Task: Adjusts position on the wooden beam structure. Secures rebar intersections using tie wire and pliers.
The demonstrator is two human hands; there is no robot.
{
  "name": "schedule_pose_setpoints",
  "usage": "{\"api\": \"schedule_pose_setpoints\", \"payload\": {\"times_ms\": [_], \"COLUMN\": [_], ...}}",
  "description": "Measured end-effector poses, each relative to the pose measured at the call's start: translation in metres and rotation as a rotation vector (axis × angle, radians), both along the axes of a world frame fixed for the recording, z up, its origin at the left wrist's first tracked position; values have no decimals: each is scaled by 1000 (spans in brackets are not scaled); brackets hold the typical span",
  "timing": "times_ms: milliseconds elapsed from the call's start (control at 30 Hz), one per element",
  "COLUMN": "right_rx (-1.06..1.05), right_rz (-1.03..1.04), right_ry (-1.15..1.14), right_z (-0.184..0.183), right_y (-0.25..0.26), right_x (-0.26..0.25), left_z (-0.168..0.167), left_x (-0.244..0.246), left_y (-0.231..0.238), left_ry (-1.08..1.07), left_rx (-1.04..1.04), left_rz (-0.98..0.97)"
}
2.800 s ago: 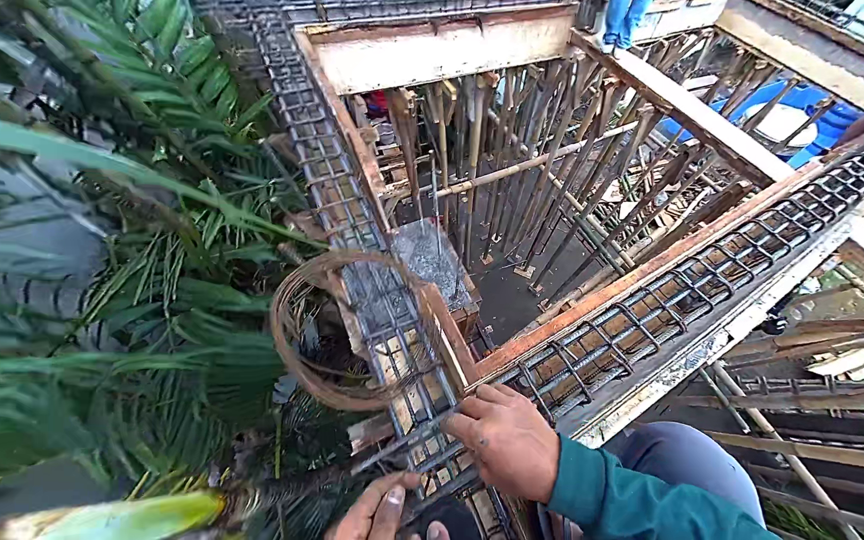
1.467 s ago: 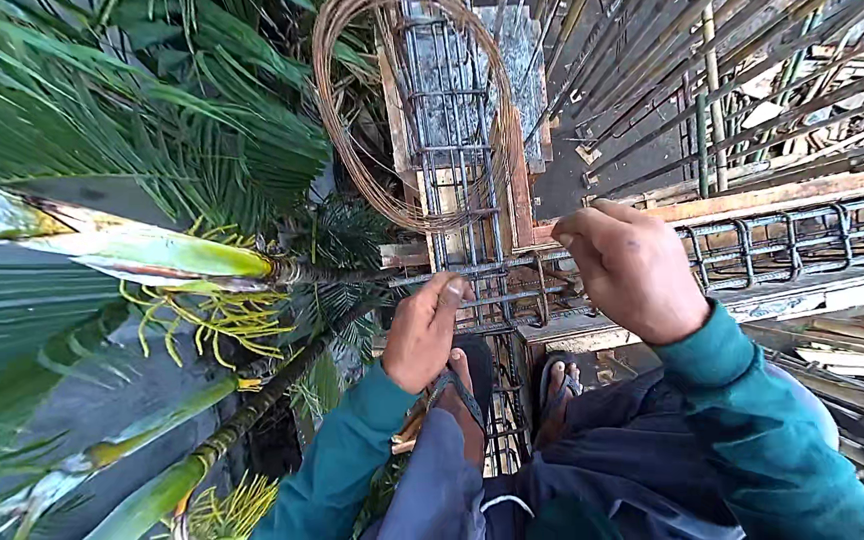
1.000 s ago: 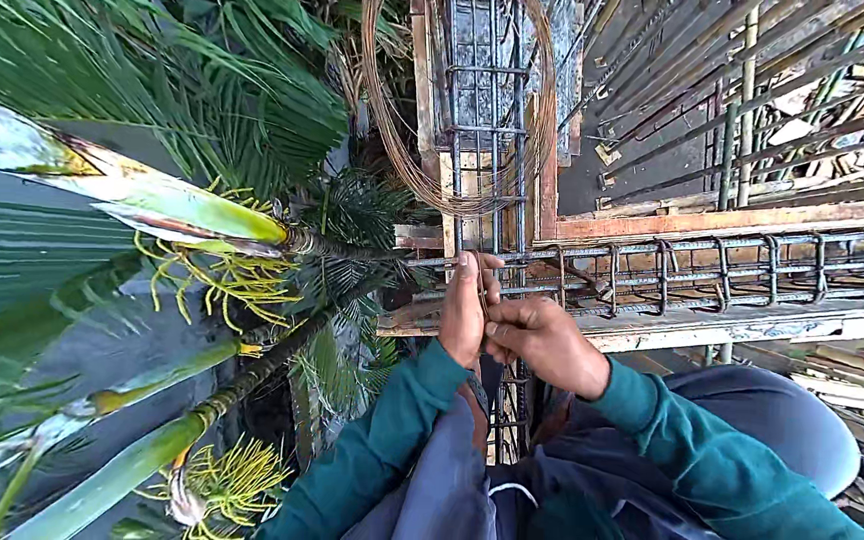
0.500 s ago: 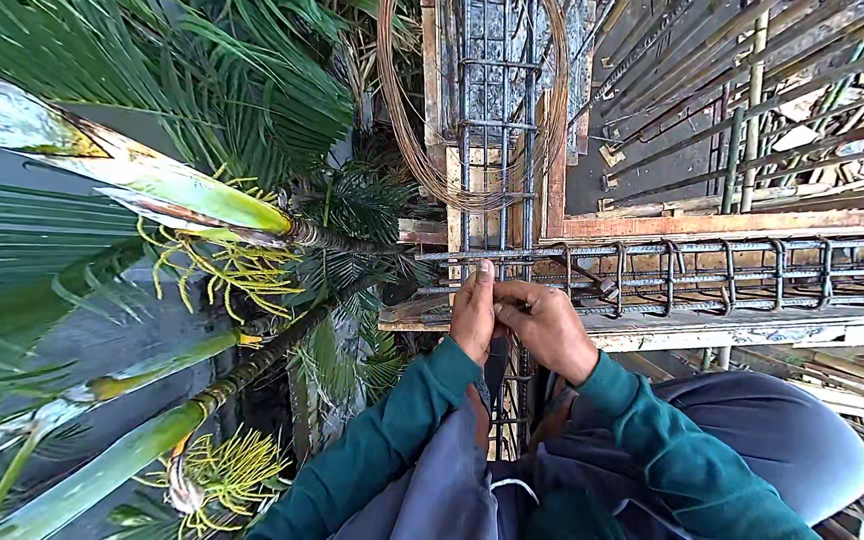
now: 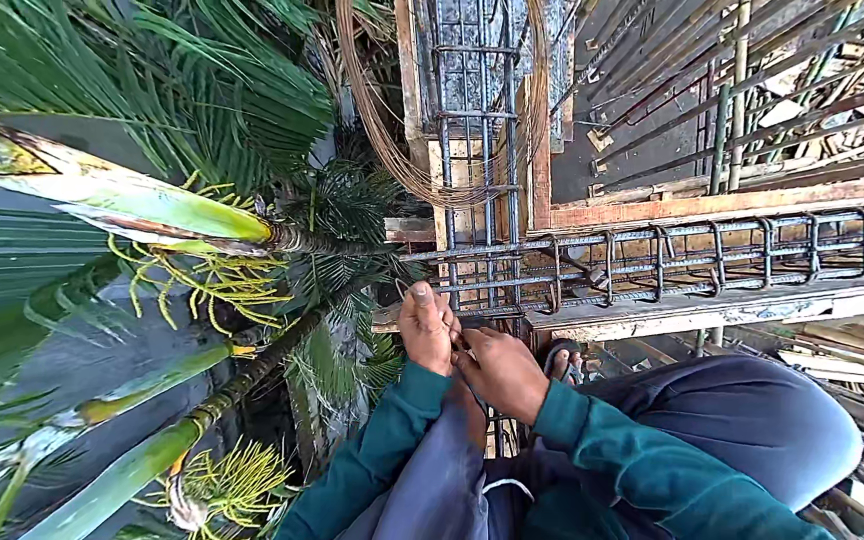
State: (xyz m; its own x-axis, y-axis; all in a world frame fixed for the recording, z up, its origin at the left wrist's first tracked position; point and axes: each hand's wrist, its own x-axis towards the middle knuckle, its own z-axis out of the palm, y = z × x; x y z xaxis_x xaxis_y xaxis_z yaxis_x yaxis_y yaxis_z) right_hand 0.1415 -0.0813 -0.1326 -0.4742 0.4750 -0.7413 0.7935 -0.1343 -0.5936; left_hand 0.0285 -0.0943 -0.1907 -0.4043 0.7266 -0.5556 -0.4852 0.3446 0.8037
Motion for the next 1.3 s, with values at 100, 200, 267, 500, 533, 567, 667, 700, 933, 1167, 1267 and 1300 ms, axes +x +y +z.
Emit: {"api": "schedule_pose_setpoints", "payload": {"times_ms": [100,200,267,500,533,567,667,700,933,1167,1267,1300], "right_rx": [35,5,-22,141,179,214,327,347,-58,-597,-769,-826], "right_rz": [60,46,10,157,151,119,16,-34,-36,-349,-401,-435], "right_ry": [-15,56,114,23,20,33,41,37,106,514,669,695], "right_z": [-2,-6,-10,-10,-11,-12,-17,-17,-6,-8,-8,-8], "right_y": [-2,3,8,0,-2,-5,-11,-11,6,14,18,19], "right_x": [-3,2,8,7,5,4,4,4,7,26,35,37], "left_z": [0,3,8,18,19,20,23,24,22,-9,-6,-4], "left_x": [1,2,3,1,1,1,-2,-3,6,-2,-11,-14], "left_y": [-1,2,5,1,1,0,3,4,8,3,4,3], "left_ry": [76,114,136,210,190,151,43,47,200,225,271,315], "left_rx": [-23,-50,-74,-84,-75,-74,-117,-135,-109,190,322,373], "left_rz": [29,46,32,-85,-109,-130,-197,-227,-344,-397,-448,-483]}}
